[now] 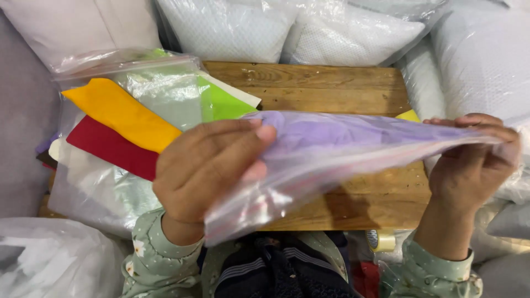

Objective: The person packs a purple garment into a plastic bag and then stuffs a green fabric casing with white fiberfill to create a cushion.

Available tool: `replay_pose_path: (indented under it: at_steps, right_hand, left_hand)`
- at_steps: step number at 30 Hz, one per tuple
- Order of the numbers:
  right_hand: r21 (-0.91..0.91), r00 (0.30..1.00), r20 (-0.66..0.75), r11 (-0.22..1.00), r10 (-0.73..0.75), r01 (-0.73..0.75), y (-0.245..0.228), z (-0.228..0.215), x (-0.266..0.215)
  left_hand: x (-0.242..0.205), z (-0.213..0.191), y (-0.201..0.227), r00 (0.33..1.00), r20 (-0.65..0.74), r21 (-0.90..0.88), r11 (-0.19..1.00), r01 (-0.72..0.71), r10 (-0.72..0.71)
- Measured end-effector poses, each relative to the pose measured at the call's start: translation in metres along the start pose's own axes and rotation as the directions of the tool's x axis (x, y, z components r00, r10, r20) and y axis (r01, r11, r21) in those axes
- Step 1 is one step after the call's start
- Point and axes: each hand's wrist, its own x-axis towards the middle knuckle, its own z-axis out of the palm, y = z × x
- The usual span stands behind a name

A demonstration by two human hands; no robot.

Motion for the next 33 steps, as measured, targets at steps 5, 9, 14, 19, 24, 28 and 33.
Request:
replay_pose_path:
  at_steps: [5,9,14,19,24,28,33]
  right_hand:
    - [-0.137,0.998,-0.059,0.990,0.021,-0.029,-0.045,0.028,0.063]
    - [-0.385,0.999,0.046,0.923,-0.001,0.018,-0.005,0.056,0.080]
    - [-0.124,0.838,-0.107,0.829,0.535,-0.545,0.115,0.097,0.036]
    - [-0.064,0.704,-0.140,0.703,0.697,-0.709,0.196,0.102,0.024]
    - [0.085,0.585,-0.155,0.600,0.796,-0.795,0.239,0.089,0.030]
    - [0.118,0.558,0.000,0.554,0.830,-0.824,0.223,0.084,0.029]
    - [0.167,0.687,-0.046,0.684,0.725,-0.710,0.270,0.080,0.011]
  left_hand:
    - [0.039,-0.001,-0.018,0.887,-0.039,-0.003,0.888,0.460,-0.460]
    - [-0.020,0.036,-0.090,0.768,0.102,-0.170,0.750,0.639,-0.632]
    - [-0.164,0.112,-0.176,0.200,0.086,-0.257,0.172,0.951,-0.976]
    - [-0.233,0.171,-0.231,0.017,-0.008,-0.350,0.019,0.936,-1.000]
    - [-0.260,0.202,-0.242,-0.068,-0.165,-0.503,0.024,0.864,-0.984]
    - [-0.283,0.206,-0.240,-0.014,-0.274,-0.386,0.097,0.918,-0.962]
    - [-0.270,0.198,-0.222,0.115,-0.276,-0.331,0.207,0.921,-0.954]
